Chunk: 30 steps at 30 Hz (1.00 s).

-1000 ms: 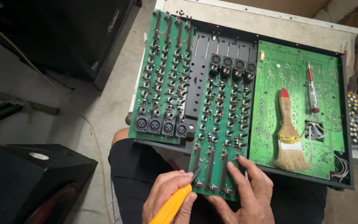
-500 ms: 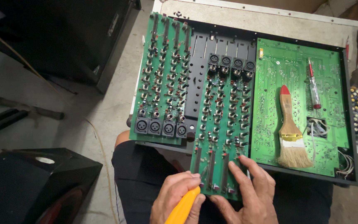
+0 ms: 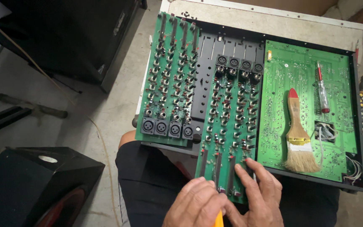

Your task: The person uses a yellow-handled screwdriver to remove screws from green circuit boards mounted in an open audio mixer chassis, working along the channel strip boards one screw at a time while steadying the boards with the other hand. A paintbrush and other screwdrivers rest on the chassis nearby.

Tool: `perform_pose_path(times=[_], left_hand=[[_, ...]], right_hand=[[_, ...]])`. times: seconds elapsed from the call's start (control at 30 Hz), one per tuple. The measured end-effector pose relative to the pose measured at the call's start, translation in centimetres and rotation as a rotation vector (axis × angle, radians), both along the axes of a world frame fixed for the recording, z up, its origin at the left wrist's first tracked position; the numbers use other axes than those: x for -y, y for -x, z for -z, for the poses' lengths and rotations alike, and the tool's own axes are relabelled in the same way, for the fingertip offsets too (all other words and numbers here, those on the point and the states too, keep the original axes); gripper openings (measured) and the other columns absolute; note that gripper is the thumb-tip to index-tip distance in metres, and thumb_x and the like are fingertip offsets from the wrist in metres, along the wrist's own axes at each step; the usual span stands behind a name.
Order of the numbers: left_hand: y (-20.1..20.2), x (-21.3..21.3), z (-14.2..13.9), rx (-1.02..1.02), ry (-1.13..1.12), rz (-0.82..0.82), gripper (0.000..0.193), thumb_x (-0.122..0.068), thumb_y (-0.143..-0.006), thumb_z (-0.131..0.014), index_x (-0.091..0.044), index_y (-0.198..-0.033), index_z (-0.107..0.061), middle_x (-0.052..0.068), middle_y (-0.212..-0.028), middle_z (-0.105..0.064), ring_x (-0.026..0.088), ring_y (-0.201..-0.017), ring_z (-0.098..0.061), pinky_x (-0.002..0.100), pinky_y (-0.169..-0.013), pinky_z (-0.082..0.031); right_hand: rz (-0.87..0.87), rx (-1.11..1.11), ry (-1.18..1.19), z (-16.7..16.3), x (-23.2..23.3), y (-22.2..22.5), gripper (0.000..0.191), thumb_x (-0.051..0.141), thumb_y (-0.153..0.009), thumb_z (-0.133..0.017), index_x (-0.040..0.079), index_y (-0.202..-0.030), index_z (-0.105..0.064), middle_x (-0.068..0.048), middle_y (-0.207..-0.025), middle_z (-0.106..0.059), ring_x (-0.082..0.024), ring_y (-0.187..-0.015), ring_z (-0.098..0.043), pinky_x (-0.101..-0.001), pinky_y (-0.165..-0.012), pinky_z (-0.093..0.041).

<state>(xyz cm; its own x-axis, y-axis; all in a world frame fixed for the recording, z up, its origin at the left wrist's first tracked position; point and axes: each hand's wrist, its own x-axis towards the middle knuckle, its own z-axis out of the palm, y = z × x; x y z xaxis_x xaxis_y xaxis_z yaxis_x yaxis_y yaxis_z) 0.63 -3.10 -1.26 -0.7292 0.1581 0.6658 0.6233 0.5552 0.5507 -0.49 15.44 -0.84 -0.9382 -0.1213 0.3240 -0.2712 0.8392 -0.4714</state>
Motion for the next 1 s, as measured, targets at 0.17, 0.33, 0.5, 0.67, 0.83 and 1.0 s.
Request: perform_pose_path(times=[0.17,0.33,0.5,0.67,0.83,1.0], left_hand=[[0.0,-0.5,0.2,-0.029,0.017,-0.026,0.032,-0.01,-0.09,-0.08,-0.007,-0.118,-0.063,0.009,-0.109,-0.067,0.026,-0.108,-0.074,0.045,-0.101,-0.057],[0.1,-0.4,0.2,0.147,-0.251,-0.072,0.036,-0.01,-0.086,-0.083,-0.007,-0.117,-0.065,0.011,-0.108,-0.069,0.028,-0.106,-0.075,0.042,-0.097,-0.057],[0.1,0.1,-1.1,0.387,-0.384,-0.106,0.03,-0.006,-0.086,-0.08,-0.005,-0.114,-0.069,0.012,-0.106,-0.072,0.025,-0.1,-0.077,0.032,-0.086,-0.062],[0.8,1.3,-2.0,0.581,-0.576,-0.126,0.022,-0.004,-0.086,-0.078,-0.001,-0.107,-0.073,0.012,-0.1,-0.072,0.019,-0.088,-0.075,0.028,-0.078,-0.059],[0.8,1.3,-2.0,0.536,-0.557,-0.102,0.022,-0.007,-0.088,-0.078,0.0,-0.109,-0.073,0.012,-0.1,-0.072,0.019,-0.09,-0.075,0.027,-0.081,-0.059],[0.8,1.6,-1.7,0.519,-0.508,-0.072,0.023,-0.009,-0.09,-0.078,-0.001,-0.111,-0.072,0.014,-0.103,-0.073,0.022,-0.093,-0.077,0.029,-0.082,-0.06]], right_hand=[[-0.008,0.028,-0.028,-0.1,-0.2,0.0,0.078,0.038,-0.064,-0.087,0.009,-0.131,-0.062,-0.016,-0.142,-0.052,-0.036,-0.129,-0.047,-0.0442,-0.105,-0.039],[-0.012,0.033,-0.062,0.0,-0.2,0.1,0.084,0.039,-0.059,-0.088,0.009,-0.132,-0.061,-0.017,-0.142,-0.05,-0.037,-0.13,-0.046,-0.0467,-0.107,-0.038],[0.012,0.091,-0.063,-0.1,-0.1,-0.1,0.087,0.039,-0.057,-0.091,0.009,-0.132,-0.06,-0.017,-0.142,-0.05,-0.038,-0.132,-0.045,-0.0478,-0.108,-0.037],[0.006,0.038,-0.055,0.0,0.1,0.1,0.087,0.042,-0.056,-0.09,0.01,-0.132,-0.06,-0.016,-0.142,-0.05,-0.037,-0.13,-0.046,-0.0476,-0.108,-0.038],[0.008,0.039,-0.048,-0.1,0.0,0.0,0.086,0.042,-0.057,-0.09,0.01,-0.132,-0.061,-0.015,-0.142,-0.05,-0.036,-0.13,-0.046,-0.0471,-0.108,-0.039],[-0.006,0.028,-0.048,-0.1,-0.1,0.2,0.086,0.042,-0.058,-0.09,0.009,-0.131,-0.06,-0.016,-0.142,-0.05,-0.036,-0.13,-0.046,-0.0472,-0.108,-0.038]])
